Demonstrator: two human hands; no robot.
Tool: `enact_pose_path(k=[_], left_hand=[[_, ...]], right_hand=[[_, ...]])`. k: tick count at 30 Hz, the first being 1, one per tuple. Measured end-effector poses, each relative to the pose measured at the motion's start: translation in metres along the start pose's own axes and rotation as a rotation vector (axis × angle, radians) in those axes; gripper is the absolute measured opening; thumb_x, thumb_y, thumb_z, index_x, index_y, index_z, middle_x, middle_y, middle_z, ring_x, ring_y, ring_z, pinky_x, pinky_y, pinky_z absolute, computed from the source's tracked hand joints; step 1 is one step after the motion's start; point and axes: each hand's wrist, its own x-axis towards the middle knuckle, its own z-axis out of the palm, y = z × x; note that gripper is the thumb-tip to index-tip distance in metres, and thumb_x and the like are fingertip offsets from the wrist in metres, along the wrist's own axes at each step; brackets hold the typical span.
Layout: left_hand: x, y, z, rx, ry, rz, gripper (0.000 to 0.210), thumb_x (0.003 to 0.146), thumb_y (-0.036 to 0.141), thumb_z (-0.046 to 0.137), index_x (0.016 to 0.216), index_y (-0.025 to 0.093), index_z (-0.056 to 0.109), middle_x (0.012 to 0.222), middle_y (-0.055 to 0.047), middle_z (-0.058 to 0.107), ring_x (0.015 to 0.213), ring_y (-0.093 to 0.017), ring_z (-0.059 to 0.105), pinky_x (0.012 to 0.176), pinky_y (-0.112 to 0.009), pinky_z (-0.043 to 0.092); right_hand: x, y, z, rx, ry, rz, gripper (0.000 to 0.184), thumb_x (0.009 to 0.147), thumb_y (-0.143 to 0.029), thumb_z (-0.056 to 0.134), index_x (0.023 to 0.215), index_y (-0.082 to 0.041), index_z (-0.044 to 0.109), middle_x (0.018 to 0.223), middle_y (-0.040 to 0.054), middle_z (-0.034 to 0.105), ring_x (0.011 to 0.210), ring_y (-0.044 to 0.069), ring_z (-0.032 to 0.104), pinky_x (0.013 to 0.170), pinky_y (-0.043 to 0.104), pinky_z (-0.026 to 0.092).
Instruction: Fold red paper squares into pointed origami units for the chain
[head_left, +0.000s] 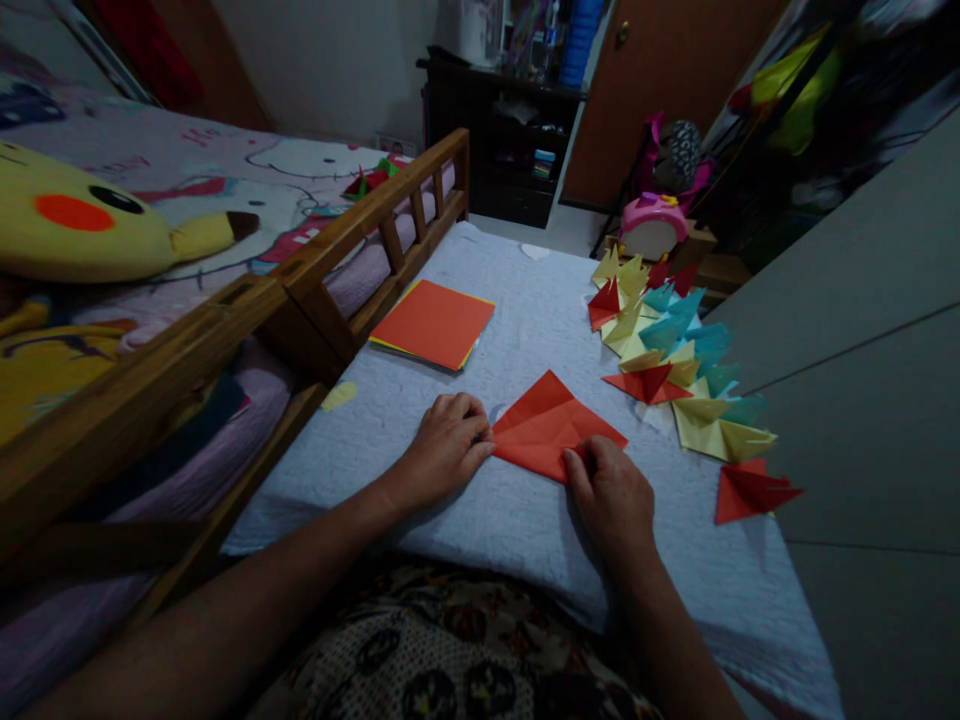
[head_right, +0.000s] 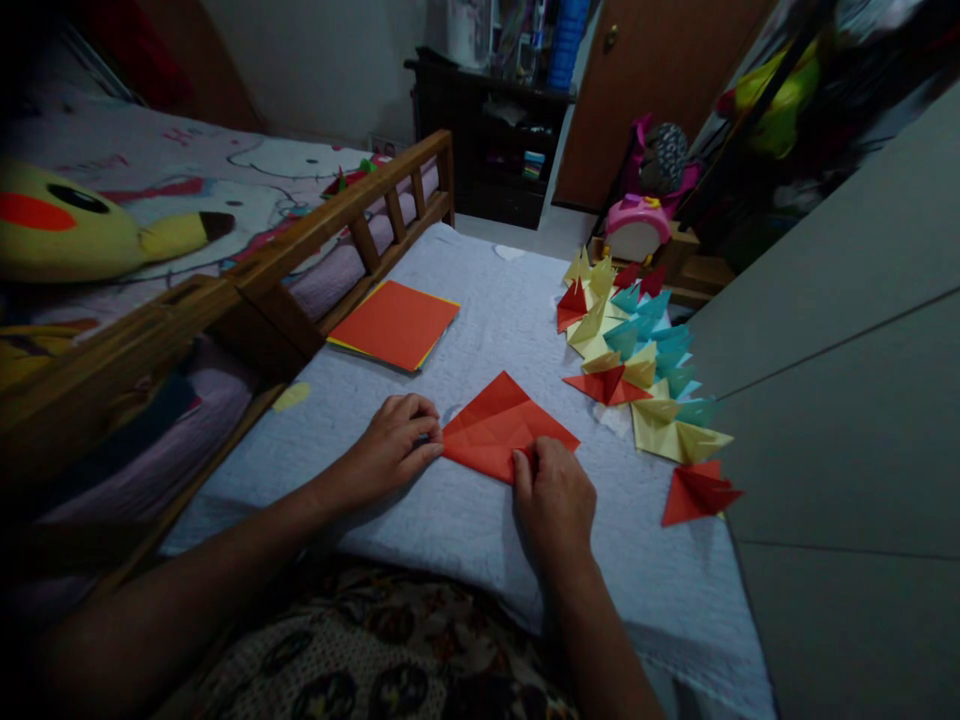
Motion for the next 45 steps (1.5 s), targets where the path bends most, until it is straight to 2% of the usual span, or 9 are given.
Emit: enact_pose_path(k=[25, 28, 31, 34, 36, 40, 45], left_hand=[[-0.002, 0.004, 0.006, 0.133, 0.045, 0.006, 0.004, 0.087, 0.018, 0.057, 0.084, 0.019, 0.059, 0.104, -0.006, 0.056, 0.102, -0.025, 0.048, 0.093, -0.043, 0.045], [-0.005, 0.010, 0.006, 0.177, 0.095, 0.019, 0.010, 0.085, 0.015, 0.058, 0.095, 0.018, 0.062, 0.111, -0.009, 0.058, 0.107, -0.028, 0.048, 0.094, -0.044, 0.045], [-0.009, 0.019, 0.010, 0.242, 0.151, 0.179, 0.031, 0.088, 0.012, 0.054, 0.118, 0.019, 0.061, 0.134, -0.010, 0.056, 0.123, -0.030, 0.044, 0.104, -0.048, 0.039], [-0.012, 0.026, 0.019, 0.299, 0.081, 0.423, 0.037, 0.098, 0.021, 0.048, 0.135, 0.020, 0.053, 0.145, -0.006, 0.054, 0.134, -0.027, 0.041, 0.112, -0.045, 0.034], [-0.013, 0.028, 0.027, 0.315, 0.005, 0.508, 0.043, 0.100, 0.032, 0.049, 0.140, 0.017, 0.050, 0.147, -0.007, 0.054, 0.136, -0.027, 0.042, 0.113, -0.043, 0.034], [-0.016, 0.029, 0.035, 0.347, -0.062, 0.502, 0.048, 0.100, 0.041, 0.050, 0.141, 0.015, 0.051, 0.146, -0.009, 0.055, 0.137, -0.025, 0.046, 0.114, -0.041, 0.035], [-0.021, 0.037, 0.029, 0.402, -0.132, 0.460, 0.051, 0.101, 0.043, 0.049, 0.141, 0.011, 0.049, 0.149, -0.012, 0.052, 0.138, -0.025, 0.047, 0.113, -0.038, 0.037]], right_hand=[[0.003, -0.005, 0.002, -0.030, 0.036, 0.044, 0.019, 0.093, -0.035, 0.050, 0.079, -0.022, 0.052, 0.080, 0.0036, 0.064, 0.071, 0.019, 0.056, 0.062, 0.029, 0.030], [0.003, -0.005, 0.003, -0.027, 0.037, 0.035, 0.019, 0.093, -0.034, 0.052, 0.079, -0.022, 0.052, 0.080, 0.0032, 0.063, 0.071, 0.019, 0.056, 0.062, 0.029, 0.030], [0.003, -0.005, 0.003, -0.031, 0.038, 0.023, 0.019, 0.093, -0.034, 0.052, 0.078, -0.022, 0.051, 0.080, 0.0035, 0.063, 0.071, 0.019, 0.056, 0.062, 0.029, 0.030], [0.003, -0.004, 0.003, -0.035, 0.042, 0.015, 0.019, 0.094, -0.034, 0.051, 0.079, -0.022, 0.052, 0.080, 0.0037, 0.064, 0.071, 0.019, 0.055, 0.062, 0.029, 0.030], [0.003, -0.004, 0.004, -0.031, 0.045, 0.016, 0.020, 0.094, -0.034, 0.051, 0.079, -0.022, 0.052, 0.080, 0.0037, 0.064, 0.070, 0.018, 0.055, 0.062, 0.029, 0.030], [0.003, -0.003, 0.004, -0.030, 0.050, 0.013, 0.020, 0.093, -0.035, 0.051, 0.078, -0.022, 0.052, 0.079, 0.0039, 0.064, 0.069, 0.018, 0.055, 0.062, 0.029, 0.030], [0.003, -0.002, 0.004, 0.011, 0.076, 0.009, 0.021, 0.093, -0.036, 0.049, 0.079, -0.021, 0.054, 0.079, 0.0048, 0.065, 0.070, 0.019, 0.056, 0.062, 0.029, 0.032]])
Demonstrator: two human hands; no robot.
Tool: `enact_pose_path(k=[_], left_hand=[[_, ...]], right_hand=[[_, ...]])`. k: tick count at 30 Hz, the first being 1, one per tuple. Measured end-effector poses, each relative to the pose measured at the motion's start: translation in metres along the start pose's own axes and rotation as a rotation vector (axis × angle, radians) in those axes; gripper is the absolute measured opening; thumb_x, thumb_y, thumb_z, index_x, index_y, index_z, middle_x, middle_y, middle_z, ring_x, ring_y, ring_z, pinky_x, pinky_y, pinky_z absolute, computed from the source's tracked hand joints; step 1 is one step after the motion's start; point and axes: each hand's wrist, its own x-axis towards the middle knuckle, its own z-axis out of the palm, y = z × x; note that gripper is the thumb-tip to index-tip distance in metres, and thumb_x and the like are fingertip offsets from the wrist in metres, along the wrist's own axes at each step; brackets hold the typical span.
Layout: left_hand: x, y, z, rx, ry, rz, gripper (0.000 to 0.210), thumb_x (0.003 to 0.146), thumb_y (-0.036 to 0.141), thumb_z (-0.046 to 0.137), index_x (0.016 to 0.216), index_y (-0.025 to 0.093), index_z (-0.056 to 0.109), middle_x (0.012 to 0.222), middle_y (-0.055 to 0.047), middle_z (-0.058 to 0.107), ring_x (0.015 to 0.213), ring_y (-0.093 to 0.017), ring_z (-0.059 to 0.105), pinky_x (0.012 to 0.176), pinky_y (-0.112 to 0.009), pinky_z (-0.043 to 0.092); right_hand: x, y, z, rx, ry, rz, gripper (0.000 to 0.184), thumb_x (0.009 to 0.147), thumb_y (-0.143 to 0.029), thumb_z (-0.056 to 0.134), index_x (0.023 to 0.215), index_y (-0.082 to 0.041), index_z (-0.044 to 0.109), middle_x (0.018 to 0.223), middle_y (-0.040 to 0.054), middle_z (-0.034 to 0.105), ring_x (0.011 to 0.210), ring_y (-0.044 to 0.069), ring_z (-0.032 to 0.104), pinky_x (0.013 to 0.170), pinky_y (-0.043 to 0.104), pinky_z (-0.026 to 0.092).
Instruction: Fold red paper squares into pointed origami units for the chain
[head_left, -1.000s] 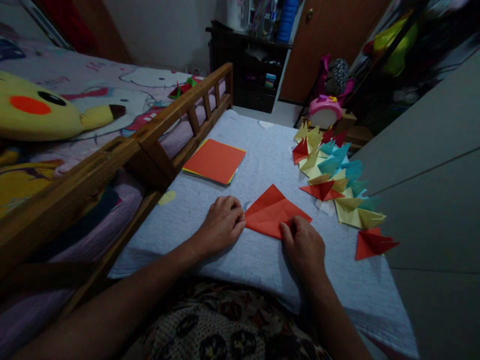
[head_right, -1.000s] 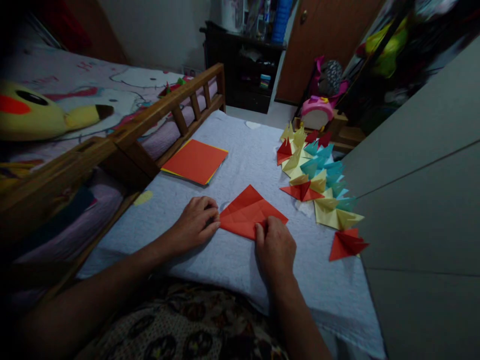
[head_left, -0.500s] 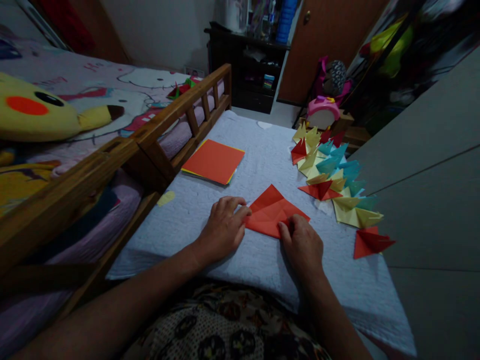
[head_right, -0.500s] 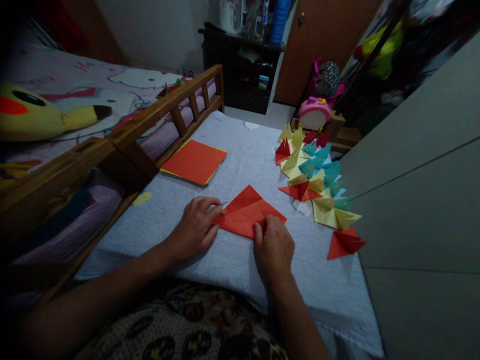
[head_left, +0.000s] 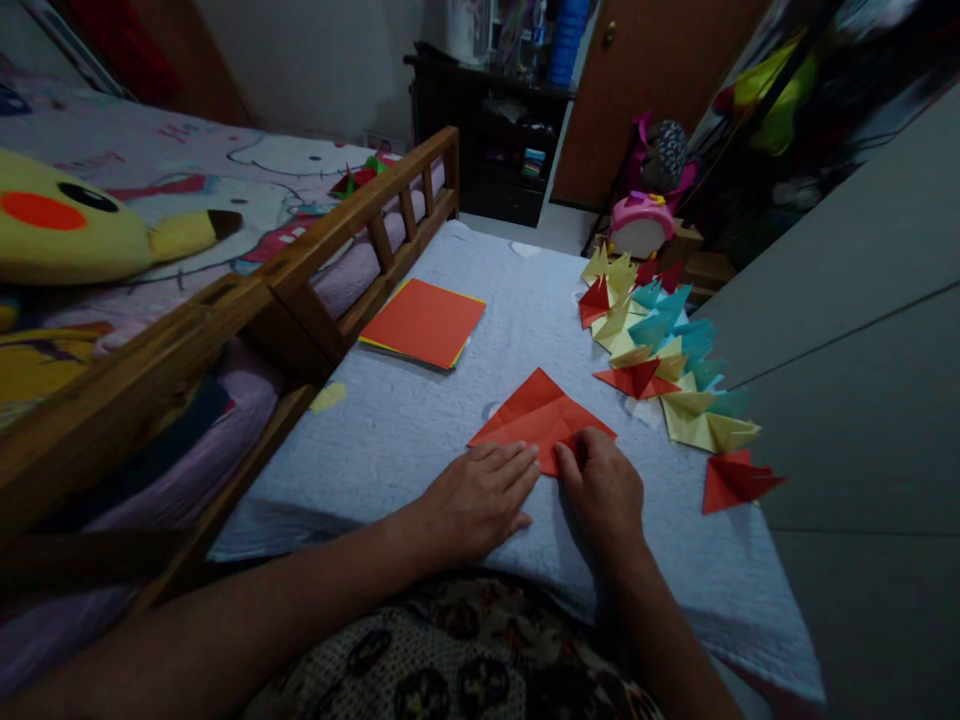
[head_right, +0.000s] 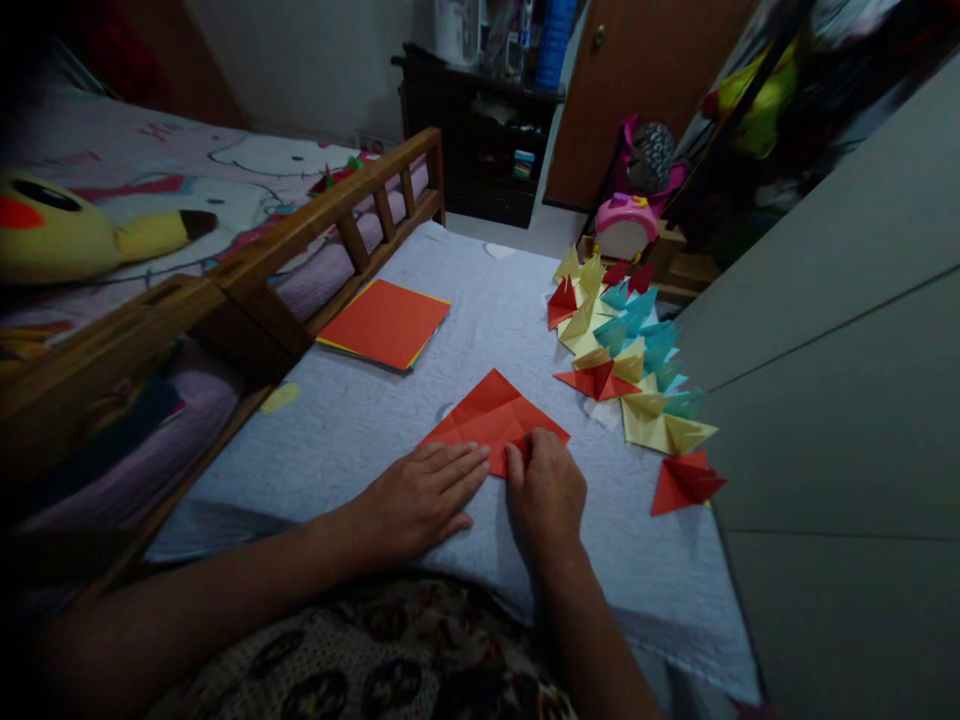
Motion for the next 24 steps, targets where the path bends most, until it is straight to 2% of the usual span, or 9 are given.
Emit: enact_pose_path(k=[6, 11, 18, 24], left_hand=[[-0.002, 0.011, -0.003, 0.015, -0.078, -0.043, 0.066, 0.099, 0.052, 0.051, 0.147, 0.009, 0.042, 0.157, -0.017, 0.039, 0.144, -0.029, 0.039, 0.117, -0.041, 0.032], [-0.003, 0.016, -0.001, 0.034, -0.105, -0.060, 0.073, 0.098, 0.059, 0.047, 0.148, 0.007, 0.040, 0.157, -0.020, 0.038, 0.146, -0.031, 0.036, 0.119, -0.043, 0.029], [-0.003, 0.020, 0.001, 0.017, -0.101, -0.075, 0.081, 0.094, 0.065, 0.049, 0.147, 0.004, 0.040, 0.156, -0.023, 0.038, 0.147, -0.033, 0.034, 0.120, -0.045, 0.027], [-0.006, 0.018, 0.007, 0.002, -0.059, -0.079, 0.080, 0.095, 0.065, 0.047, 0.149, 0.006, 0.036, 0.159, -0.021, 0.035, 0.148, -0.032, 0.031, 0.120, -0.045, 0.028]], right_hand=[[0.000, 0.000, -0.001, 0.087, 0.004, 0.065, 0.019, 0.090, -0.035, 0.050, 0.094, -0.019, 0.060, 0.083, 0.0063, 0.069, 0.071, 0.021, 0.061, 0.063, 0.030, 0.037], [0.000, -0.002, -0.002, 0.112, 0.000, 0.107, 0.023, 0.090, -0.036, 0.049, 0.102, -0.018, 0.059, 0.082, 0.0070, 0.070, 0.067, 0.021, 0.061, 0.063, 0.031, 0.038], [0.001, -0.003, -0.003, 0.112, -0.002, 0.111, 0.022, 0.089, -0.033, 0.048, 0.103, -0.018, 0.058, 0.084, 0.0080, 0.070, 0.072, 0.022, 0.063, 0.065, 0.031, 0.040], [0.001, -0.004, -0.005, 0.103, -0.015, 0.129, 0.022, 0.089, -0.032, 0.049, 0.104, -0.018, 0.058, 0.082, 0.0073, 0.069, 0.073, 0.022, 0.063, 0.065, 0.031, 0.039]])
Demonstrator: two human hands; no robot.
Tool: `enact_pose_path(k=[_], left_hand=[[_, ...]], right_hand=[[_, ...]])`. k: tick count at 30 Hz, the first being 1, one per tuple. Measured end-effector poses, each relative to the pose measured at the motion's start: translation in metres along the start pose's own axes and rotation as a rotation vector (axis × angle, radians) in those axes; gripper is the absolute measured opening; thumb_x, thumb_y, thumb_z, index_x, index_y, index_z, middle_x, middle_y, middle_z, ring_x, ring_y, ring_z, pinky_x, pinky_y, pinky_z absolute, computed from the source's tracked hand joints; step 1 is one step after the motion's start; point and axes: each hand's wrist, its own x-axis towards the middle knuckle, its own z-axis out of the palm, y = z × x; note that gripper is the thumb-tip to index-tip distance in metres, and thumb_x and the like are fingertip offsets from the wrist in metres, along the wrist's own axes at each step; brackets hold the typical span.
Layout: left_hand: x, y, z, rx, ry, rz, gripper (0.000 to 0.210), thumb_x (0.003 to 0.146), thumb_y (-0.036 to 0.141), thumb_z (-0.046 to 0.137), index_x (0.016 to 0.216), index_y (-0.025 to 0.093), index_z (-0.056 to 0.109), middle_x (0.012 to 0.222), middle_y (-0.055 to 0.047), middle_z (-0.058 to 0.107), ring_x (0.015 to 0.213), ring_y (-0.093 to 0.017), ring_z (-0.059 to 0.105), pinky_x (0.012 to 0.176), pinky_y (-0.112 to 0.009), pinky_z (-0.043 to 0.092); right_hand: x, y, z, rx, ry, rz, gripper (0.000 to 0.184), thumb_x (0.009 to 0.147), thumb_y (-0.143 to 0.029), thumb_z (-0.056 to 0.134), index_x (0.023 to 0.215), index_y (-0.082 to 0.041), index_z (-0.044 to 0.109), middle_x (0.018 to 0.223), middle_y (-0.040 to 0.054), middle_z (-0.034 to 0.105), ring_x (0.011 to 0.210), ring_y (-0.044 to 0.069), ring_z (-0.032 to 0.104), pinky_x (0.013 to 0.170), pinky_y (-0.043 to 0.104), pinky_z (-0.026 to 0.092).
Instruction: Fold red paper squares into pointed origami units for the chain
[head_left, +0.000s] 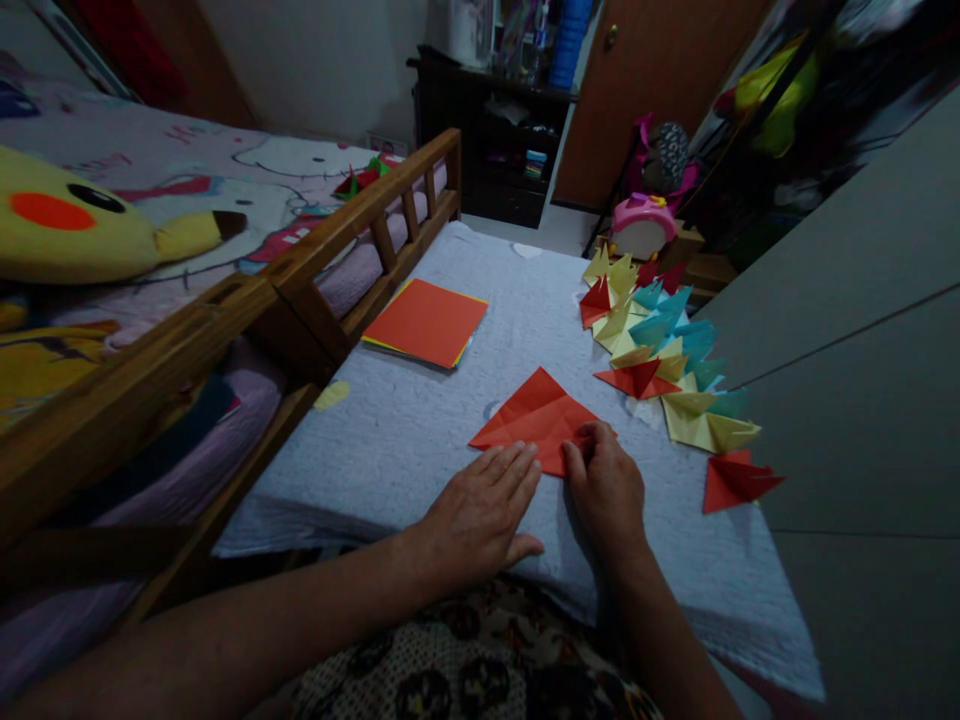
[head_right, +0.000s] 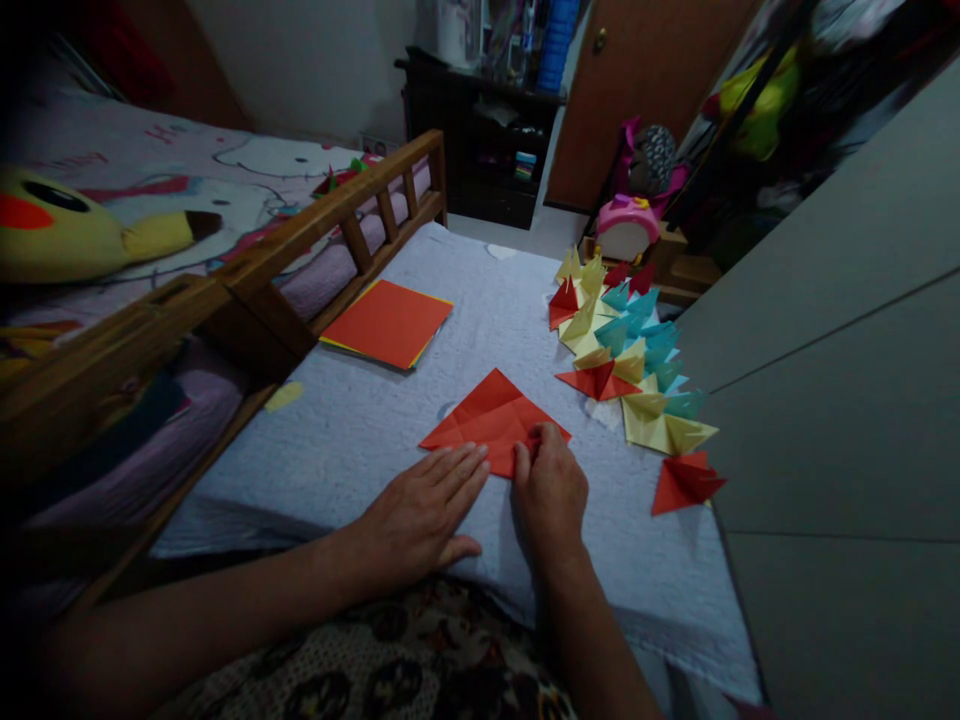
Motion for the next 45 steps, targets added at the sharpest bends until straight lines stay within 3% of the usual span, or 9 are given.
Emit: enact_pose_path(k=[18, 24, 32, 40, 45], left_hand=[[0.000, -0.002, 0.002, -0.030, 0.012, -0.003, 0.077, 0.097, 0.062, 0.045, 0.150, 0.008, 0.034, 0.160, -0.019, 0.034, 0.148, -0.031, 0.031, 0.120, -0.044, 0.027], [0.000, -0.002, 0.001, -0.025, 0.031, 0.002, 0.076, 0.096, 0.062, 0.046, 0.149, 0.009, 0.036, 0.159, -0.019, 0.036, 0.148, -0.031, 0.033, 0.119, -0.043, 0.028], [0.002, -0.002, -0.005, -0.035, 0.023, 0.011, 0.072, 0.090, 0.058, 0.062, 0.146, 0.017, 0.042, 0.156, -0.021, 0.038, 0.143, -0.035, 0.040, 0.115, -0.048, 0.034], [0.001, -0.003, -0.006, -0.043, 0.022, 0.006, 0.071, 0.090, 0.058, 0.062, 0.145, 0.018, 0.043, 0.156, -0.020, 0.039, 0.142, -0.035, 0.041, 0.115, -0.048, 0.034], [0.001, -0.002, -0.008, -0.036, 0.011, 0.006, 0.069, 0.092, 0.057, 0.060, 0.146, 0.018, 0.042, 0.156, -0.020, 0.039, 0.142, -0.035, 0.040, 0.115, -0.048, 0.033]], right_hand=[[0.000, 0.001, 0.001, -0.014, 0.004, -0.027, 0.018, 0.091, -0.029, 0.049, 0.102, -0.018, 0.057, 0.084, 0.0069, 0.068, 0.073, 0.022, 0.061, 0.067, 0.031, 0.039], [-0.011, 0.014, -0.002, -0.168, 0.071, -0.229, 0.024, 0.092, -0.031, 0.053, 0.109, -0.015, 0.057, 0.102, 0.0131, 0.063, 0.094, 0.027, 0.054, 0.084, 0.039, 0.042], [-0.020, 0.036, -0.015, -0.291, 0.064, -0.210, 0.028, 0.093, -0.031, 0.052, 0.117, -0.017, 0.055, 0.113, 0.0140, 0.060, 0.101, 0.030, 0.051, 0.085, 0.042, 0.040], [-0.021, 0.020, -0.013, -0.188, 0.110, -0.224, 0.031, 0.096, -0.032, 0.044, 0.121, -0.017, 0.056, 0.124, 0.0164, 0.057, 0.113, 0.032, 0.048, 0.094, 0.047, 0.038], [-0.021, 0.012, -0.005, -0.195, 0.107, -0.228, 0.044, 0.093, -0.041, 0.051, 0.129, -0.016, 0.053, 0.131, 0.0185, 0.053, 0.123, 0.035, 0.044, 0.102, 0.052, 0.034]])
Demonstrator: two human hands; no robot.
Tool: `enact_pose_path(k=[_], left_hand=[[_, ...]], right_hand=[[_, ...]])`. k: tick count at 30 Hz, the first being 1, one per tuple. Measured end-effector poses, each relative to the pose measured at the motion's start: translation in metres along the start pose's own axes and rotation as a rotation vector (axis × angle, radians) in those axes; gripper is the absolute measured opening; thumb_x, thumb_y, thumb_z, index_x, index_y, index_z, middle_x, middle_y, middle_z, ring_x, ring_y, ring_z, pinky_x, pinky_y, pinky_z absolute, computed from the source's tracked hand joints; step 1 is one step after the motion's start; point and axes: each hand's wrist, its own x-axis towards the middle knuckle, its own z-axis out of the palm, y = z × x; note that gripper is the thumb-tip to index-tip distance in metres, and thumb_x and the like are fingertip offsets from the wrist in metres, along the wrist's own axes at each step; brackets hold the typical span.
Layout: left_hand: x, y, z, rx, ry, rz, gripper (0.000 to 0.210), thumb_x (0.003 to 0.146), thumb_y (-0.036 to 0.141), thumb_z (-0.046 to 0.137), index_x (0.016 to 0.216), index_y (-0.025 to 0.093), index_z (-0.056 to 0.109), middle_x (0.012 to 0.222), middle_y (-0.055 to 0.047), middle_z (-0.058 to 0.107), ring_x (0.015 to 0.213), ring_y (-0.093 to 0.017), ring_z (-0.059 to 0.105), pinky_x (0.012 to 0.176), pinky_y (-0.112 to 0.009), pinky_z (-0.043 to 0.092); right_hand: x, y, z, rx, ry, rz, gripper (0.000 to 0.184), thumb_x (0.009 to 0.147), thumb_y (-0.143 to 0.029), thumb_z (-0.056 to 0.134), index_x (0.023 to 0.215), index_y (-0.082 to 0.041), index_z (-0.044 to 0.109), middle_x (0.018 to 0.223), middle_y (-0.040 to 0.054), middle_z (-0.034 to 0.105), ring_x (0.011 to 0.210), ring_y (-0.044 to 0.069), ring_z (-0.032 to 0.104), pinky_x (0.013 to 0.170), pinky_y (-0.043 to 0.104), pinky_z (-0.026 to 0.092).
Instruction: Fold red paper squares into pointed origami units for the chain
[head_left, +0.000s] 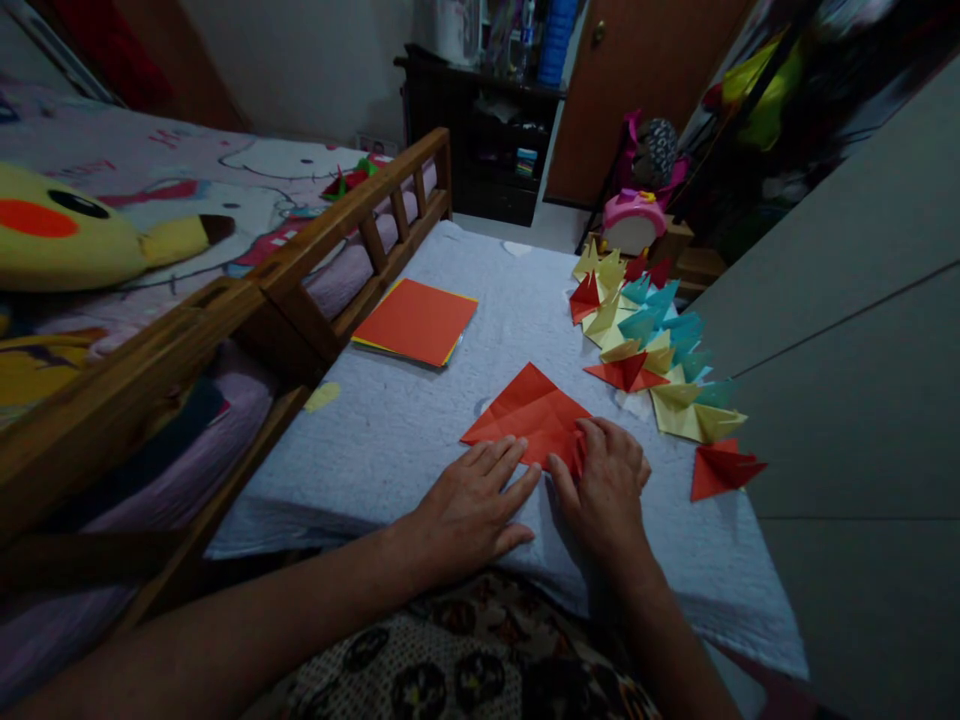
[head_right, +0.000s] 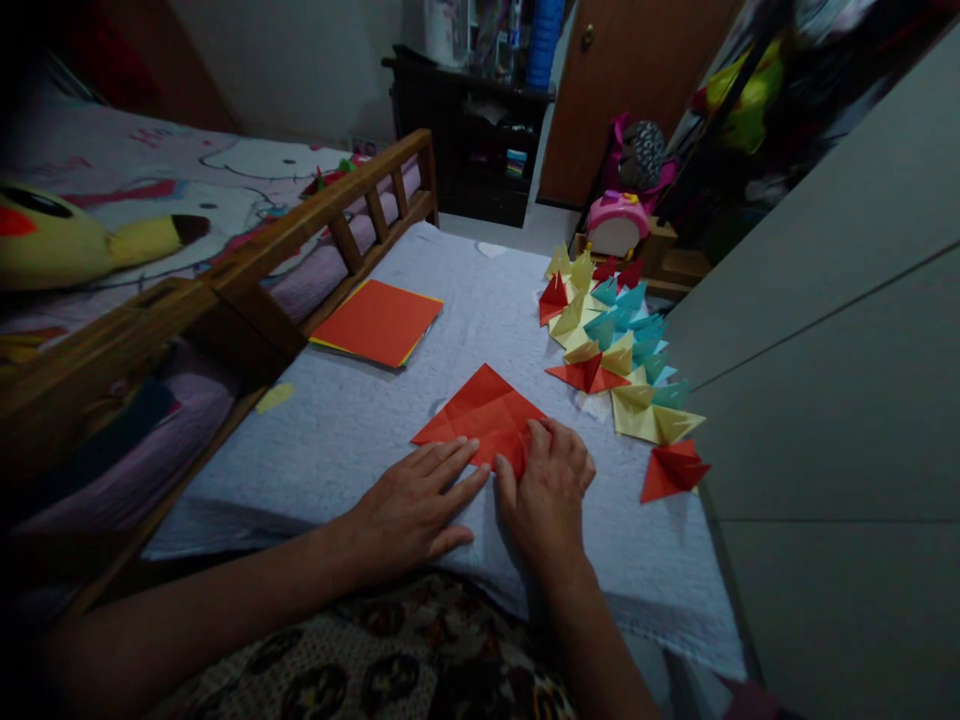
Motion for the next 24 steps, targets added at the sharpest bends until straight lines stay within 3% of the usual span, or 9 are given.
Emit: enact_pose_path(k=[7, 13, 16, 19, 22, 24], left_hand=[[0.001, -0.001, -0.002, -0.001, -0.022, 0.004, 0.069, 0.092, 0.059, 0.058, 0.146, 0.017, 0.043, 0.157, -0.021, 0.038, 0.143, -0.036, 0.040, 0.115, -0.049, 0.034], [0.000, -0.002, 0.003, 0.004, 0.006, 0.010, 0.069, 0.092, 0.059, 0.058, 0.145, 0.017, 0.043, 0.156, -0.022, 0.038, 0.143, -0.036, 0.039, 0.114, -0.049, 0.034], [-0.001, -0.001, 0.006, 0.012, 0.032, 0.013, 0.068, 0.093, 0.059, 0.057, 0.145, 0.017, 0.043, 0.156, -0.021, 0.038, 0.143, -0.036, 0.039, 0.114, -0.049, 0.033], [0.000, 0.001, 0.007, 0.010, 0.055, 0.004, 0.067, 0.091, 0.058, 0.060, 0.141, 0.016, 0.046, 0.155, -0.021, 0.040, 0.142, -0.036, 0.040, 0.114, -0.048, 0.033], [0.001, 0.000, 0.007, -0.011, 0.072, 0.005, 0.066, 0.090, 0.058, 0.061, 0.139, 0.014, 0.048, 0.151, -0.021, 0.044, 0.139, -0.037, 0.042, 0.113, -0.049, 0.035], [0.000, -0.005, 0.004, -0.054, 0.087, 0.028, 0.063, 0.092, 0.053, 0.061, 0.139, 0.014, 0.047, 0.147, -0.019, 0.049, 0.136, -0.035, 0.045, 0.112, -0.048, 0.037]], right_hand=[[-0.004, 0.010, 0.005, -0.087, -0.045, -0.015, 0.061, 0.091, -0.040, 0.052, 0.149, -0.025, 0.039, 0.143, 0.0170, 0.045, 0.132, 0.037, 0.039, 0.108, 0.060, 0.028], [-0.010, 0.037, -0.014, -0.116, -0.027, -0.003, 0.060, 0.090, -0.032, 0.052, 0.149, -0.025, 0.040, 0.145, 0.0178, 0.043, 0.133, 0.040, 0.039, 0.106, 0.067, 0.030], [-0.006, 0.027, -0.022, 0.048, 0.046, -0.159, 0.052, 0.089, -0.023, 0.053, 0.141, -0.022, 0.050, 0.148, 0.0183, 0.040, 0.136, 0.039, 0.036, 0.107, 0.064, 0.034], [0.001, 0.006, -0.018, 0.390, -0.056, -0.375, 0.042, 0.092, -0.011, 0.044, 0.131, -0.022, 0.055, 0.132, 0.0144, 0.054, 0.122, 0.026, 0.053, 0.101, 0.047, 0.049], [0.006, -0.008, -0.004, 0.522, -0.158, -0.408, 0.035, 0.093, -0.007, 0.043, 0.120, -0.020, 0.060, 0.113, 0.0114, 0.063, 0.104, 0.022, 0.060, 0.090, 0.039, 0.054], [0.009, -0.009, 0.006, 0.530, -0.153, -0.408, 0.033, 0.093, -0.007, 0.043, 0.118, -0.019, 0.061, 0.107, 0.0109, 0.064, 0.098, 0.023, 0.059, 0.087, 0.040, 0.054]])
